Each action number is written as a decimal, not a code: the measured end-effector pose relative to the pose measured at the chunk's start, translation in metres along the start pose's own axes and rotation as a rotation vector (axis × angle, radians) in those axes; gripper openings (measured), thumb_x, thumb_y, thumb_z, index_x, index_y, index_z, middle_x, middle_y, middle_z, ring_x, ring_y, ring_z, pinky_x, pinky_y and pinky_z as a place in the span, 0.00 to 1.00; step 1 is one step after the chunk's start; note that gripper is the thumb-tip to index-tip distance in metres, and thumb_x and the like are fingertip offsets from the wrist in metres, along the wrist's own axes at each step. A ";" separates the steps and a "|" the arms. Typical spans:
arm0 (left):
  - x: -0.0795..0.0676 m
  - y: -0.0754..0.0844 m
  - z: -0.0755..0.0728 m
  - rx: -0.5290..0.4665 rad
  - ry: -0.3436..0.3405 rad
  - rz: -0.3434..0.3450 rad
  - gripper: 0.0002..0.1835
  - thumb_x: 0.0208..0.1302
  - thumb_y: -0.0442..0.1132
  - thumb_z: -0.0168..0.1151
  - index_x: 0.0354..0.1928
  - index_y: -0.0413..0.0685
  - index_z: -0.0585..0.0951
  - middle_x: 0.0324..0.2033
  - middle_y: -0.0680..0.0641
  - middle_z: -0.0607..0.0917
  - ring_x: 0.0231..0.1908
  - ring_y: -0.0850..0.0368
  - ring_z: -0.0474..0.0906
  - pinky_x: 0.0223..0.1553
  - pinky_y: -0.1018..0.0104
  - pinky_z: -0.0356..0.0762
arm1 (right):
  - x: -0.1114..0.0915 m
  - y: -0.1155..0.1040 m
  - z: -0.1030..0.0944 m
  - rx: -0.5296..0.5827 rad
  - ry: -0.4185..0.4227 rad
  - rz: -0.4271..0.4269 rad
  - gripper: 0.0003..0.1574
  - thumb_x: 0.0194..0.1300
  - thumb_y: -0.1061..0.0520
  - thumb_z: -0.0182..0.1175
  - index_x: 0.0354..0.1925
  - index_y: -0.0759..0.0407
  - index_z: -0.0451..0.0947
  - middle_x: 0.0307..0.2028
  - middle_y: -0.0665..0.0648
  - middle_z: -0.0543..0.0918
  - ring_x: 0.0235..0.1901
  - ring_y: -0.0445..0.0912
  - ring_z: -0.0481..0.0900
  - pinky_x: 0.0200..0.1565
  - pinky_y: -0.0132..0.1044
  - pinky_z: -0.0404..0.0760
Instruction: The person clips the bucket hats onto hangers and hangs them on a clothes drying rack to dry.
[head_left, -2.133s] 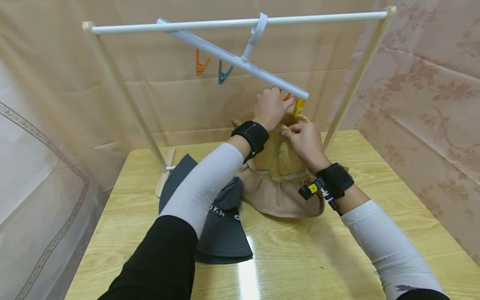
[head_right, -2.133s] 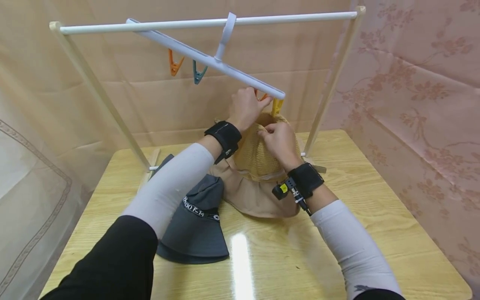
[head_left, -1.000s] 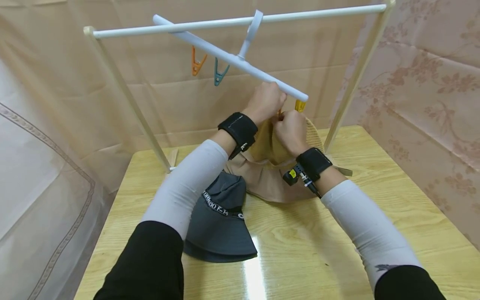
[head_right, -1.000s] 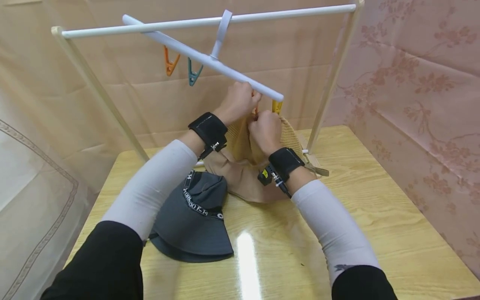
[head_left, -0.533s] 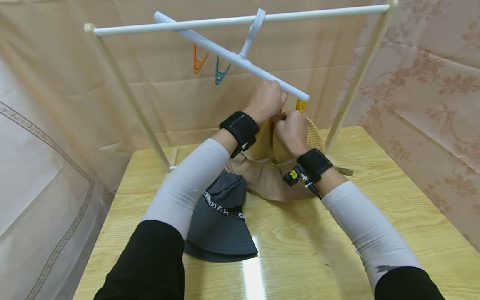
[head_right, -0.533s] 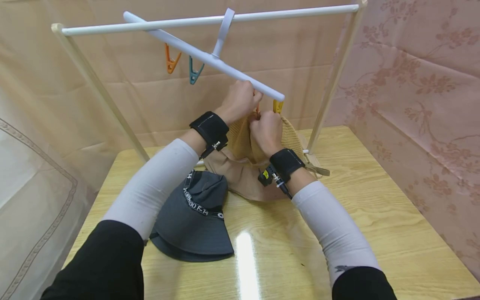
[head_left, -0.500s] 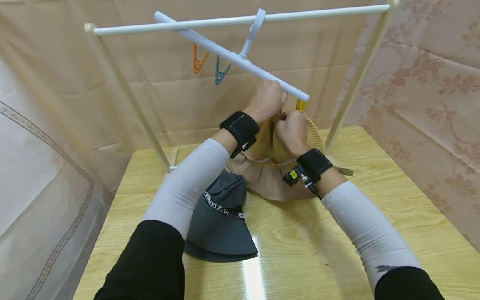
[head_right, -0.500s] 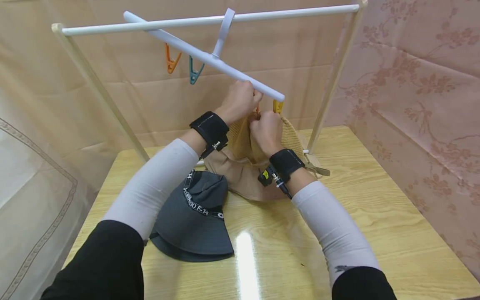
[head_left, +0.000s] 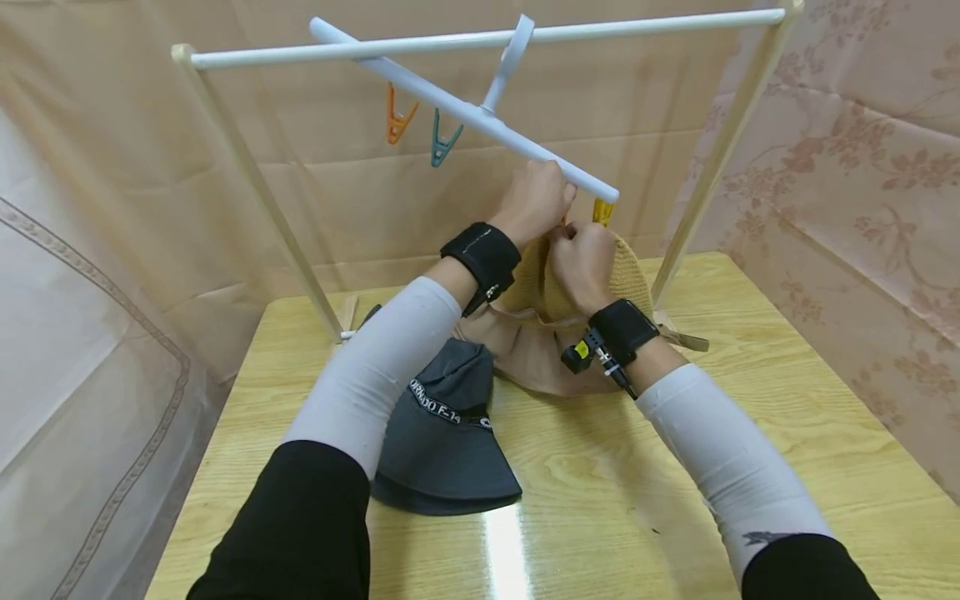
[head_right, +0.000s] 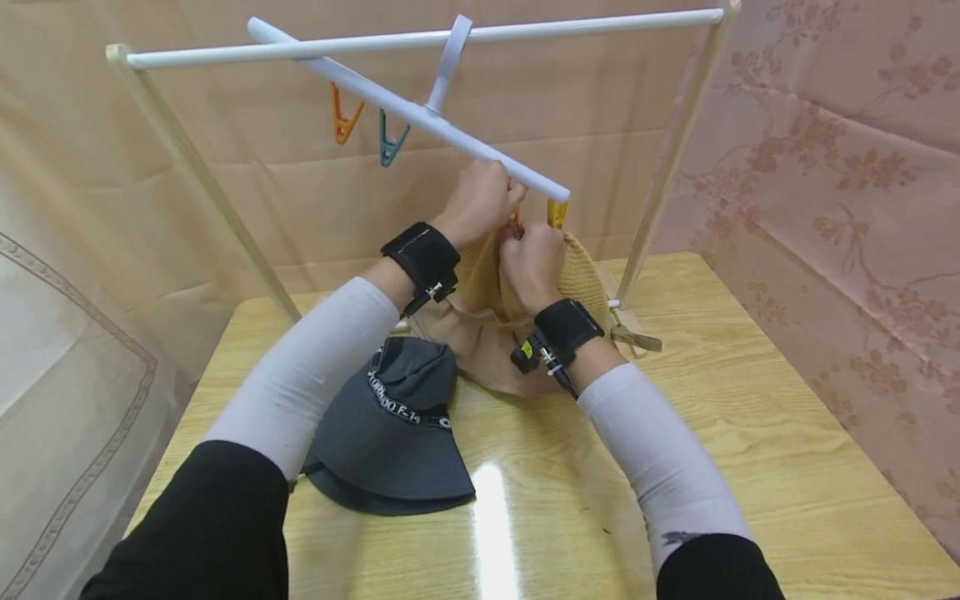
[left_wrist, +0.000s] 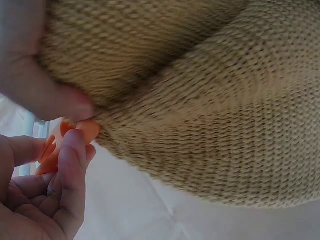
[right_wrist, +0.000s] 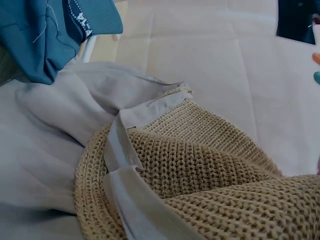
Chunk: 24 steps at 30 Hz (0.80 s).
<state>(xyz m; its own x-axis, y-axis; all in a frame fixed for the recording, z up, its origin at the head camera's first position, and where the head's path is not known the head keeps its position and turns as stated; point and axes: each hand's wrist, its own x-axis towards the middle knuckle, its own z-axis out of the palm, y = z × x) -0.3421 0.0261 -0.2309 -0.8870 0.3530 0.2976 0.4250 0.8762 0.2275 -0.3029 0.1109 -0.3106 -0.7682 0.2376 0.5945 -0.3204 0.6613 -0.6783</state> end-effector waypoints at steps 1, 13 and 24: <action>0.000 0.000 0.000 0.004 0.005 0.000 0.17 0.75 0.43 0.45 0.30 0.44 0.79 0.17 0.53 0.65 0.17 0.62 0.62 0.18 0.73 0.57 | 0.000 -0.001 0.000 0.005 0.011 -0.011 0.29 0.63 0.60 0.57 0.06 0.57 0.64 0.07 0.48 0.61 0.09 0.41 0.57 0.15 0.32 0.51; -0.001 -0.006 0.003 -0.044 0.065 -0.002 0.19 0.74 0.44 0.47 0.22 0.48 0.71 0.17 0.53 0.66 0.19 0.60 0.65 0.20 0.71 0.61 | 0.000 -0.001 -0.006 0.014 0.035 -0.042 0.29 0.60 0.62 0.57 0.06 0.56 0.60 0.09 0.50 0.58 0.13 0.45 0.55 0.19 0.33 0.50; -0.003 -0.009 0.010 -0.068 0.087 0.009 0.21 0.75 0.48 0.48 0.24 0.46 0.76 0.17 0.53 0.64 0.19 0.59 0.65 0.21 0.70 0.60 | -0.006 0.007 -0.008 0.008 0.000 -0.031 0.21 0.60 0.62 0.56 0.12 0.65 0.74 0.11 0.53 0.67 0.14 0.46 0.63 0.20 0.32 0.55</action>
<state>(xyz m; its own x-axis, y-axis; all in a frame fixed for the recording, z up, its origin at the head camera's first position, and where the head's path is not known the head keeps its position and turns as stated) -0.3447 0.0201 -0.2431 -0.8652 0.3284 0.3789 0.4470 0.8475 0.2861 -0.2965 0.1200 -0.3152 -0.7581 0.2168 0.6151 -0.3484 0.6626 -0.6630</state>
